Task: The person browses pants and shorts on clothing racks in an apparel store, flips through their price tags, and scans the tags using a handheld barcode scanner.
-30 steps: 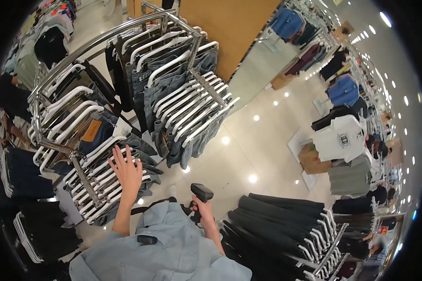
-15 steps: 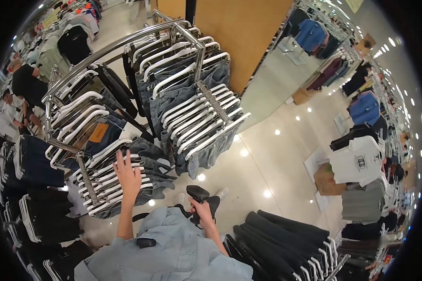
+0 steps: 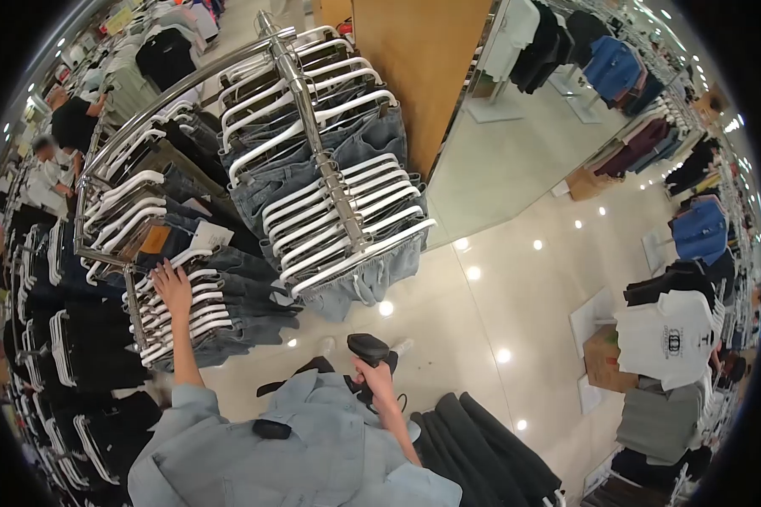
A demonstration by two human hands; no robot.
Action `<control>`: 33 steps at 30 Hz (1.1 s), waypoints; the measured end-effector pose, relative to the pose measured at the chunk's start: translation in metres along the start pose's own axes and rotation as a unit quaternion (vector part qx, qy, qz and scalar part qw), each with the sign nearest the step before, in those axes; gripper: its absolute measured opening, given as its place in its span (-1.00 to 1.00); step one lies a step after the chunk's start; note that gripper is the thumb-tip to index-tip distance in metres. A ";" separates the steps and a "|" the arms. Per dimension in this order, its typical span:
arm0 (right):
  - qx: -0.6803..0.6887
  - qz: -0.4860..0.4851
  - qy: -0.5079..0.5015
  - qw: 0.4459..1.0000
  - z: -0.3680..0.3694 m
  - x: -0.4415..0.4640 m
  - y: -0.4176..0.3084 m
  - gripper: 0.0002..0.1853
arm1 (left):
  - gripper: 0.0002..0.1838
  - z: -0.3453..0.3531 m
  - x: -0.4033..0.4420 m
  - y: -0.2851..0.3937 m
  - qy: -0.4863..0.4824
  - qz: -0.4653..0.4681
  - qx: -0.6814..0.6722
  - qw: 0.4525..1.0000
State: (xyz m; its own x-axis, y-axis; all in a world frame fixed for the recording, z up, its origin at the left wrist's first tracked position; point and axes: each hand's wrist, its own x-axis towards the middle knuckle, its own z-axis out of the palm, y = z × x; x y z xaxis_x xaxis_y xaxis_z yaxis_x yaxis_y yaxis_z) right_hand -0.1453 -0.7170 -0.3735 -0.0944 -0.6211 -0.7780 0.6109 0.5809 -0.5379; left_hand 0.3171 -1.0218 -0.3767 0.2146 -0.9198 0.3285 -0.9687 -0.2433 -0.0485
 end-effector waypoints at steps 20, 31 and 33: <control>-0.118 0.010 -0.040 0.992 0.007 -0.005 -0.015 -0.79 | -0.34 -0.016 -0.007 0.012 0.022 -0.013 -0.041 0.999; -0.124 -0.016 -0.020 0.992 0.054 -0.020 0.033 -0.82 | -0.46 -0.030 -0.016 0.013 0.079 -0.002 -0.088 0.993; -0.126 -0.014 -0.014 0.992 0.061 -0.026 0.036 -0.82 | -0.47 -0.029 -0.020 0.011 0.077 0.000 -0.089 0.993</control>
State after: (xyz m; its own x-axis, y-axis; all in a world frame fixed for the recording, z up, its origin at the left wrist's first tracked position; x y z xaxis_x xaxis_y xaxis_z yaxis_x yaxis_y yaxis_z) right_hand -0.0725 -0.7122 -0.3530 -0.0850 -0.6518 -0.7536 0.3927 0.6732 -0.6265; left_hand 0.2987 -0.9967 -0.3560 0.2066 -0.8582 0.4698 -0.9783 -0.1725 0.1152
